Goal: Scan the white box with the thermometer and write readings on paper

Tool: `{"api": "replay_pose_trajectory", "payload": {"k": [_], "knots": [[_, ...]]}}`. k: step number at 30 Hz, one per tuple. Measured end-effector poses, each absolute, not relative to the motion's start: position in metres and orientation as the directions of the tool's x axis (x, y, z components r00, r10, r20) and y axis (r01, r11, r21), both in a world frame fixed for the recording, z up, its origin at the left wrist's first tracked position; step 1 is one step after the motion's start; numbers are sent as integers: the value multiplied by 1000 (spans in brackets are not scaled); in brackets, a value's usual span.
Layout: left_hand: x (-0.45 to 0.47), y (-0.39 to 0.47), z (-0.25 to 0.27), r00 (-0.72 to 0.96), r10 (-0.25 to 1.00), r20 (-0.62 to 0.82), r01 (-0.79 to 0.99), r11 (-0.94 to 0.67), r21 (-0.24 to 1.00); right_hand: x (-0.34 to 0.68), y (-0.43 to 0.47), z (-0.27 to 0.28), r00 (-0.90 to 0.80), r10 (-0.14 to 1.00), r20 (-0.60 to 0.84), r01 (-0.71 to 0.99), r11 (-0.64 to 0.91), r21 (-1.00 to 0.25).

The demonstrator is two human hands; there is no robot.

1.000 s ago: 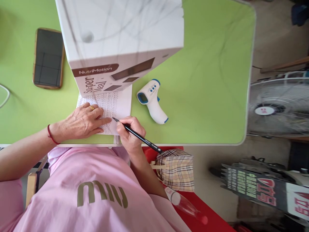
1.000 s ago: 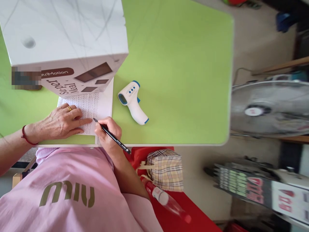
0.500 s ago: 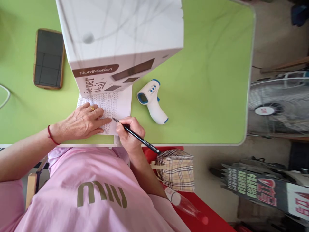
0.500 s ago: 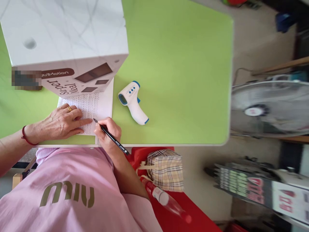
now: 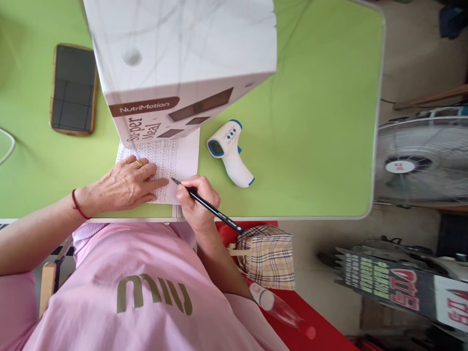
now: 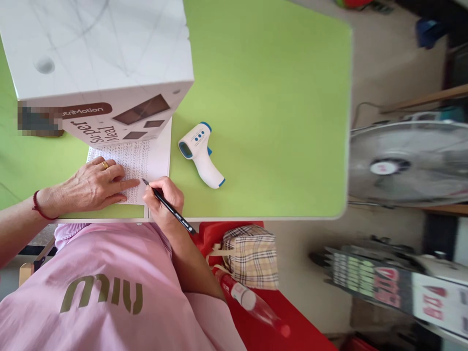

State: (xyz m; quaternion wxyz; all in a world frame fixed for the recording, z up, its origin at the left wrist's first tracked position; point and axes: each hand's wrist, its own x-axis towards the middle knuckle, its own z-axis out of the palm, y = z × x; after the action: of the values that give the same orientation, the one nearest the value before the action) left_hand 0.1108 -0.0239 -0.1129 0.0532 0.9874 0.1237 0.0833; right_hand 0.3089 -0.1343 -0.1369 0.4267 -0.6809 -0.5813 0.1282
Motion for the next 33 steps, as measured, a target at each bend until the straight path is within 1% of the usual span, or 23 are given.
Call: {"api": "replay_pose_trajectory", "payload": {"k": [7, 13, 19, 22, 31, 33], "knots": [[110, -23, -113, 949, 241, 203, 219, -968, 125, 310, -135, -137, 280, 891, 357, 688, 73, -722], [111, -23, -112, 956, 242, 164, 222, -966, 130, 308, -132, -136, 277, 875, 398, 633, 145, -760], [111, -23, -111, 952, 223, 210, 200, -972, 127, 307, -132, -136, 315, 863, 396, 609, 137, -782], [111, -23, -110, 948, 218, 233, 194, -973, 121, 306, -131, -135, 304, 862, 406, 607, 153, -779], [110, -22, -111, 947, 215, 237, 193, -975, 114, 307, -132, -135, 278, 872, 402, 628, 152, -763], [110, -22, -111, 949, 214, 232, 193, -975, 112, 307, -133, -135, 295, 868, 400, 618, 147, -773]]}}
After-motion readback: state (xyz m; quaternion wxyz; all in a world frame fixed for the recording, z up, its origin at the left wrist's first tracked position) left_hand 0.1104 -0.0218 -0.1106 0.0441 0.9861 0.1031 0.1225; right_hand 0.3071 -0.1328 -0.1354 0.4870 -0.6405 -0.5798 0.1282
